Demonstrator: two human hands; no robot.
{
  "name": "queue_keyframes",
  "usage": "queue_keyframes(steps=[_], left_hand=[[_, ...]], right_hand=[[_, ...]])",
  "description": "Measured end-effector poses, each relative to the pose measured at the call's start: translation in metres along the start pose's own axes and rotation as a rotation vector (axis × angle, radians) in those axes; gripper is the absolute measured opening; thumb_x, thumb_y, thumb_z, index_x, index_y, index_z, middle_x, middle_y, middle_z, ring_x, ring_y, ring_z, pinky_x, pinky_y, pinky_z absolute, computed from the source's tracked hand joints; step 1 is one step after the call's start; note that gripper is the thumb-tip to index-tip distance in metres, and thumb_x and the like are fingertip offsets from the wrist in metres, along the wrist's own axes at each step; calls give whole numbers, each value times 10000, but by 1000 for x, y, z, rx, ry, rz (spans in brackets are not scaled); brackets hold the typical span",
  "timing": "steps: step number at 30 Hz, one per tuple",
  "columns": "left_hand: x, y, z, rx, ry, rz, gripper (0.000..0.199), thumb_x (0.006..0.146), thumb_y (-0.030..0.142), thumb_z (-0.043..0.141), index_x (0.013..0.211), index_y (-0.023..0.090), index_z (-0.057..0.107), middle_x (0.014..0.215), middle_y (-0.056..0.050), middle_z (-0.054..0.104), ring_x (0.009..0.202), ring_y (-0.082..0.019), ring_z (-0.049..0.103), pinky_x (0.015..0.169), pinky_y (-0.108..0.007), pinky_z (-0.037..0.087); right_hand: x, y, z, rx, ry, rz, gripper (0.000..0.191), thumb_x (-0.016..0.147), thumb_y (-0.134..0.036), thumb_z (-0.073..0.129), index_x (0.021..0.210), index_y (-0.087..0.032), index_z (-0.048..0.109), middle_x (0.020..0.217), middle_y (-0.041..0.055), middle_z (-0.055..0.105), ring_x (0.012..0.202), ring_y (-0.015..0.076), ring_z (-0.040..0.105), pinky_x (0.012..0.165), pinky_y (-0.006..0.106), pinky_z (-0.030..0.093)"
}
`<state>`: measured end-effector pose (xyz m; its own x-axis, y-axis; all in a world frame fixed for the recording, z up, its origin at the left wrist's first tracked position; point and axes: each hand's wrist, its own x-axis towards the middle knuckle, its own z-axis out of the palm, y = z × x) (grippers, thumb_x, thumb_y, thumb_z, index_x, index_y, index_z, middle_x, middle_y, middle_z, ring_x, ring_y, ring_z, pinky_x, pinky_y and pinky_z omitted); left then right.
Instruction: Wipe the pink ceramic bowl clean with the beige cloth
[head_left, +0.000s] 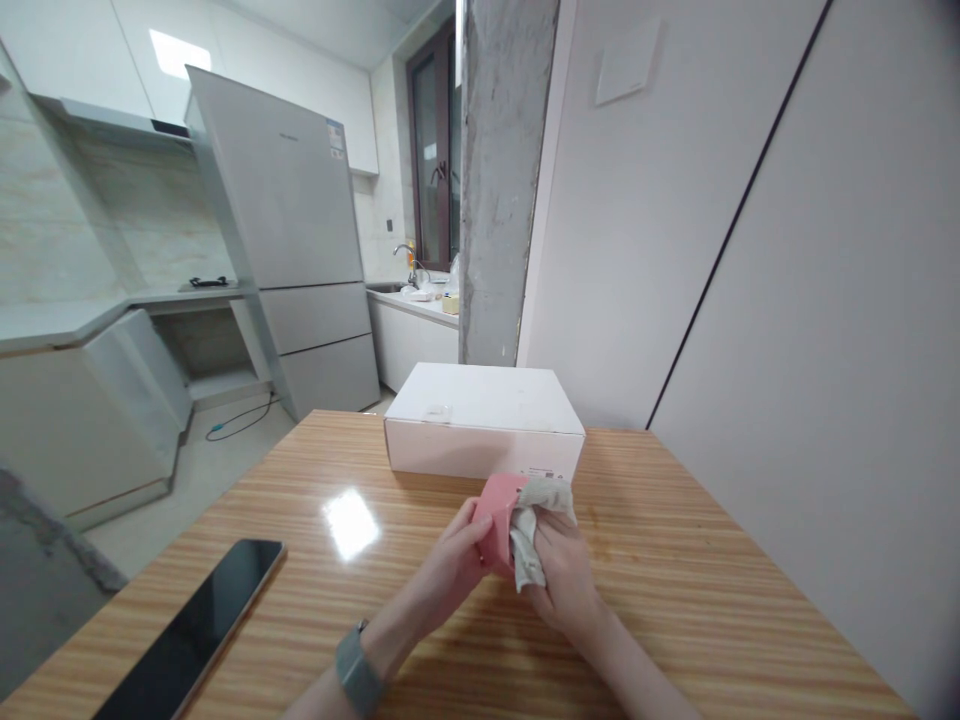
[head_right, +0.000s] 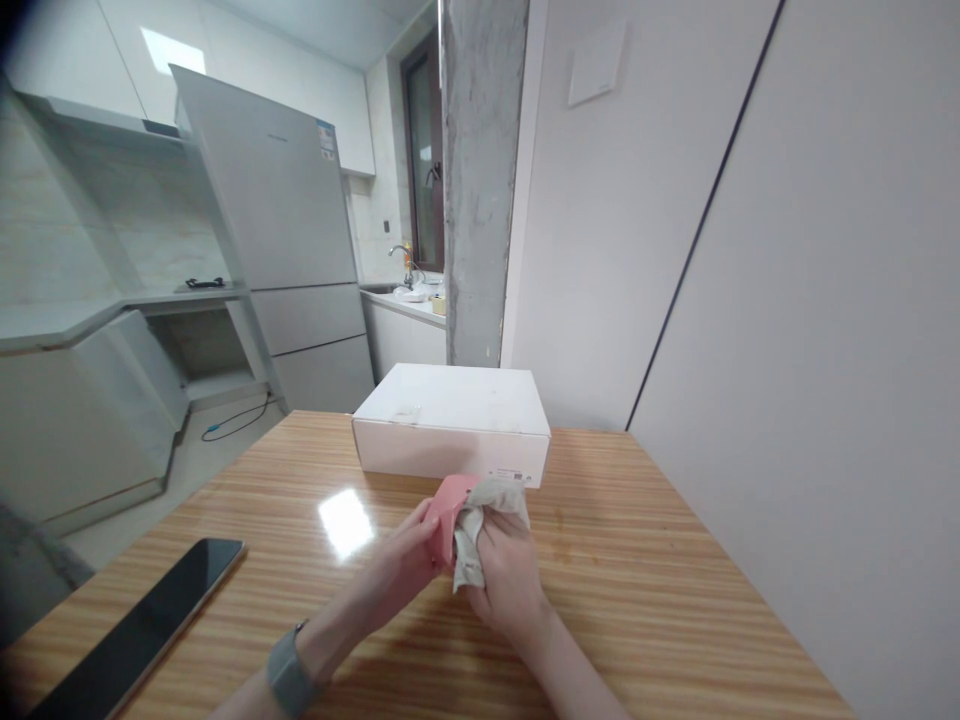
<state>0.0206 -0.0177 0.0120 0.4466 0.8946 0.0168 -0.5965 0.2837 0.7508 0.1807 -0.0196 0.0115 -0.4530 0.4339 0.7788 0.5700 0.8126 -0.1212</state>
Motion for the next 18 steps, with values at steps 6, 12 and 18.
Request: queue_keyframes(steps=[6, 12, 18], left_hand=[[3, 2, -10, -93, 142, -172, 566, 823, 627, 462, 906, 110, 676, 798, -86, 719, 843, -239, 655, 783, -314, 466], [1, 15, -17, 372, 22, -166, 585, 840, 628, 451, 1039, 127, 678, 978, -80, 730, 1042, -258, 615, 1007, -365, 358], [-1, 17, -14, 542, 149, 23, 473, 816, 562, 552, 1037, 158, 659, 1187, -80, 641, 1149, -257, 521, 1051, -382, 313]], right_hand=[[-1, -12, 4, 11, -115, -209, 309, 777, -286, 367, 950, -159, 589, 815, 134, 681, 799, 279, 627, 801, 419, 478], [-7, -13, 16, 64, -142, -232, 289, 763, -292, 364, 889, -166, 591, 756, 122, 674, 757, 269, 618, 814, 425, 472], [-6, -3, 5, -45, -141, -214, 240, 784, -268, 390, 857, -175, 599, 759, 112, 668, 732, 257, 600, 730, 393, 463]])
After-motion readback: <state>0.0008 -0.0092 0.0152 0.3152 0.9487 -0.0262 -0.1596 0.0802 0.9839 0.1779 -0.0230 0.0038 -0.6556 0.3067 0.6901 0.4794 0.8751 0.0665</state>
